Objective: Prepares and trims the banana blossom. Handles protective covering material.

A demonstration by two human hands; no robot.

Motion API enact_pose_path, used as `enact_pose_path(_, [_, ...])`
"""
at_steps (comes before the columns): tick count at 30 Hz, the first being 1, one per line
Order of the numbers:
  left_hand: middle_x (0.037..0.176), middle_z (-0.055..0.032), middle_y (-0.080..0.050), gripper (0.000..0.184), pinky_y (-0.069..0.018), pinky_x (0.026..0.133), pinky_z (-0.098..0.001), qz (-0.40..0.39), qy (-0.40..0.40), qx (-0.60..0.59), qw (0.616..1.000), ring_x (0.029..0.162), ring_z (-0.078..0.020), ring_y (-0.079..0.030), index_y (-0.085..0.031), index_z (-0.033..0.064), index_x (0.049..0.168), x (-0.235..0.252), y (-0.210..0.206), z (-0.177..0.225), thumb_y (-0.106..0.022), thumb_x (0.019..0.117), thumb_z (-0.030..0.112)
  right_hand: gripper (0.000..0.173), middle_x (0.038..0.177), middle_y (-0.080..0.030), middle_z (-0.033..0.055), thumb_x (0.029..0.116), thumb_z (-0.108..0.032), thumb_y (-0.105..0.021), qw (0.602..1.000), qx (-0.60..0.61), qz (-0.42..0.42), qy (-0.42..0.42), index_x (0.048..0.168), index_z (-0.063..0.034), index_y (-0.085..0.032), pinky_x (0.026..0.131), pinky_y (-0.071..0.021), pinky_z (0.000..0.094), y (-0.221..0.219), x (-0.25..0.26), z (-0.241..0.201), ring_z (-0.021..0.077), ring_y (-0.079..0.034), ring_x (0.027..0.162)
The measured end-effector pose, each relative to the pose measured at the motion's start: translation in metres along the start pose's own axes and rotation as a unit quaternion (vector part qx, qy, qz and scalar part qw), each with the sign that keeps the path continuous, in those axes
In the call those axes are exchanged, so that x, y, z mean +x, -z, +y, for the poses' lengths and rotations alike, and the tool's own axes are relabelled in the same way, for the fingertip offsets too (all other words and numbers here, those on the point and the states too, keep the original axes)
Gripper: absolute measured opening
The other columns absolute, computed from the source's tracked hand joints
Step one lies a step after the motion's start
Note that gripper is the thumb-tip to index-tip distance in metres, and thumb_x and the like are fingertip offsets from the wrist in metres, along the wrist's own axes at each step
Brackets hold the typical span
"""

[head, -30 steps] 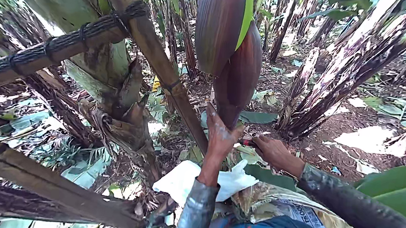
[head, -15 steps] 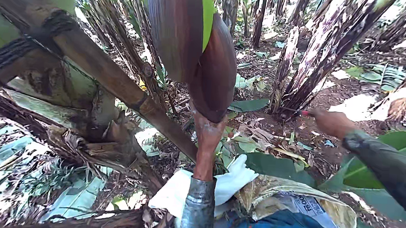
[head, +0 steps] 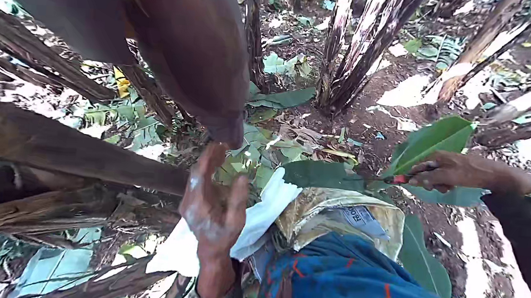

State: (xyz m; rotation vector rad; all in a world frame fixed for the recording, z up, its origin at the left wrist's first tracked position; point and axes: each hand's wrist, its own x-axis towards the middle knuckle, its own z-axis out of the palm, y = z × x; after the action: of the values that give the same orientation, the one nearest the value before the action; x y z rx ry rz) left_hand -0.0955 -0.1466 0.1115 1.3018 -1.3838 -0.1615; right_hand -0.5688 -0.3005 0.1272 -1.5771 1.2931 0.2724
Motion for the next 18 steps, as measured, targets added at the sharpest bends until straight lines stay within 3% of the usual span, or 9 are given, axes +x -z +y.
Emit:
enact_pose_path(2, [0.114,-0.0152,-0.072,0.040,-0.0624,0.086,-0.0445,-0.025,-0.001,0.003,1.000,0.100,-0.0245,-0.072,-0.066,-0.0009,0.126,-0.021,0.018,-0.002,-0.062,0.1002,0.030,0.013,0.068,-0.068,0.0047,0.0962,-0.012,-0.067,0.999,-0.027,-0.024,-0.004,0.096,-0.0029,-0.077,0.050,-0.0485,0.0274,0.002,-0.015,-0.007,0.0126,-0.058,0.051])
enact_pose_path(3, [0.108,-0.0134,-0.073,0.036,-0.0628,0.083,-0.0427,-0.028,-0.001,0.012,1.000,0.096,-0.0224,-0.073,-0.069,-0.0008,0.120,-0.030,0.028,-0.003,-0.061,0.1008,0.028,0.012,0.068,-0.069,0.0044,0.0951,-0.014,-0.070,0.998,-0.052,-0.029,-0.007,0.094,-0.0045,-0.078,0.051,-0.0497,0.0295,0.001,-0.018,-0.008,0.0133,-0.059,0.052])
enact_pose_path(7, [0.101,-0.0101,-0.074,0.032,-0.0609,0.085,-0.0310,0.001,0.049,0.093,0.994,0.093,-0.0121,-0.072,-0.069,-0.0057,0.113,-0.061,0.063,-0.014,-0.061,0.1007,0.023,0.024,0.069,-0.066,0.0061,0.0988,-0.033,-0.069,0.980,-0.191,-0.048,0.009,0.094,-0.0104,-0.076,0.062,-0.0524,0.0492,-0.031,0.000,0.002,0.0214,-0.062,0.060])
enact_pose_path(9, [0.109,-0.0120,-0.073,0.039,-0.0596,0.089,-0.0341,-0.037,0.128,0.155,0.979,0.101,-0.0160,-0.070,-0.071,-0.0024,0.114,-0.076,0.080,-0.019,-0.066,0.0972,0.033,0.027,0.077,-0.069,0.0105,0.1023,-0.033,-0.064,0.975,-0.199,-0.096,0.018,0.104,-0.0082,-0.075,0.067,-0.0550,0.0540,-0.058,0.018,0.006,0.0262,-0.065,0.065])
enact_pose_path(12, [0.142,-0.0180,-0.059,0.083,-0.0451,0.107,-0.0592,-0.179,0.267,0.243,0.915,0.132,-0.0373,-0.053,-0.064,0.0084,0.137,-0.101,0.095,-0.027,-0.074,0.0789,0.067,0.029,0.084,-0.070,0.0140,0.1044,-0.031,-0.061,0.976,-0.182,-0.122,0.011,0.110,-0.0054,-0.073,0.073,-0.0562,0.0546,-0.097,0.036,0.015,0.0289,-0.068,0.071])
enact_pose_path(13, [0.146,-0.0183,-0.055,0.091,-0.0421,0.107,-0.0651,-0.221,0.287,0.268,0.893,0.135,-0.0421,-0.050,-0.060,0.0117,0.142,-0.110,0.096,-0.033,-0.076,0.0746,0.070,0.030,0.086,-0.071,0.0159,0.1048,-0.031,-0.060,0.976,-0.191,-0.104,0.018,0.110,-0.0042,-0.073,0.077,-0.0557,0.0567,-0.108,0.041,0.020,0.0315,-0.069,0.075])
enact_pose_path(15, [0.140,-0.0170,-0.060,0.068,-0.0454,0.103,-0.0664,-0.249,0.289,0.299,0.875,0.129,-0.0437,-0.055,-0.065,0.0136,0.137,-0.124,0.094,-0.040,-0.081,0.0799,0.047,0.034,0.092,-0.071,0.0211,0.1051,-0.032,-0.058,0.971,-0.230,-0.069,0.014,0.110,-0.0014,-0.071,0.083,-0.0529,0.0625,-0.129,0.051,0.027,0.0398,-0.069,0.086])
enact_pose_path(17, [0.118,-0.0161,-0.070,0.032,-0.0544,0.091,-0.0611,-0.204,0.247,0.323,0.890,0.110,-0.0383,-0.067,-0.076,0.0085,0.113,-0.122,0.095,-0.036,-0.078,0.0825,0.018,0.035,0.100,-0.070,0.0245,0.1023,-0.035,-0.061,0.962,-0.265,-0.054,-0.025,0.111,-0.0015,-0.069,0.086,-0.0515,0.0669,-0.144,0.056,0.025,0.0454,-0.068,0.097])
enact_pose_path(18, [0.109,-0.0142,-0.072,0.024,-0.0566,0.086,-0.0574,-0.182,0.228,0.324,0.900,0.101,-0.0334,-0.070,-0.077,0.0073,0.105,-0.118,0.098,-0.029,-0.074,0.0831,0.015,0.036,0.101,-0.070,0.0250,0.1011,-0.036,-0.063,0.959,-0.275,-0.051,-0.037,0.110,-0.0015,-0.069,0.087,-0.0512,0.0680,-0.147,0.057,0.026,0.0465,-0.068,0.100])
